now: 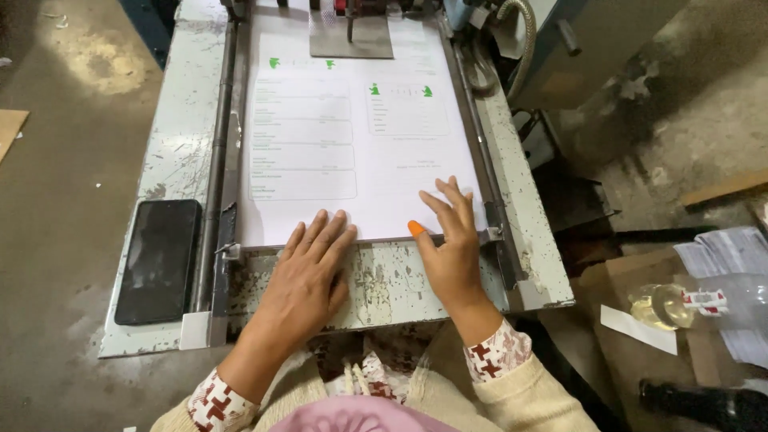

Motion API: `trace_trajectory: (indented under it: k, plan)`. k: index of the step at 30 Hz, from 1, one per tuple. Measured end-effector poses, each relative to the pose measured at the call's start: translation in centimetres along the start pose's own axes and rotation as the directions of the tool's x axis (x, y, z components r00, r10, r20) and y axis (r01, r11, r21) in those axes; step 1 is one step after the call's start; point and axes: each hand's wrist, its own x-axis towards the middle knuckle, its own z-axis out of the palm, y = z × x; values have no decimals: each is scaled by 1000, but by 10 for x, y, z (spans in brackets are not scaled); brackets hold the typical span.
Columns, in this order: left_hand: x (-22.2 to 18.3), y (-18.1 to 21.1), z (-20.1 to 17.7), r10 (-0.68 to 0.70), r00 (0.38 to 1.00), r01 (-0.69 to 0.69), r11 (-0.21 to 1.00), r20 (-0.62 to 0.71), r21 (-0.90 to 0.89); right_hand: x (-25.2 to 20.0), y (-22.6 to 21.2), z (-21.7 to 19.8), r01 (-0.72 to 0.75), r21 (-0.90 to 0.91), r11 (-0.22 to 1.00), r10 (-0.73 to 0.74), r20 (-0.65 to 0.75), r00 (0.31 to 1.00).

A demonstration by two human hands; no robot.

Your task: Operating and adjusting an industrial printing or finishing machine, including aligning paper stacks and refilling fluids.

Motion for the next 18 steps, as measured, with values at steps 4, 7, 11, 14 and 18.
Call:
trace_trajectory:
  k: [4,7,11,14,18]
  plan:
    - [3,-1,-2,-1,1000,1,1000,24,3,4,3,1,-119,35,992,117,48,992]
    - [3,1,-8,3,999,-3,1000,41,6,3,12,6,-181,51,982,176,88,981]
    - [2,3,-14,118,993,-119,990,-20,-80,6,9,7,-188,-15,982,189,109,976]
    - [3,3,-13,95,995,-94,992,8,-86,5,11,8,-169,-36,985,171,97,980]
    - [1,-1,-6,102,995,-102,992,0,-76,3,12,8,-162,-31,986,164,90,982]
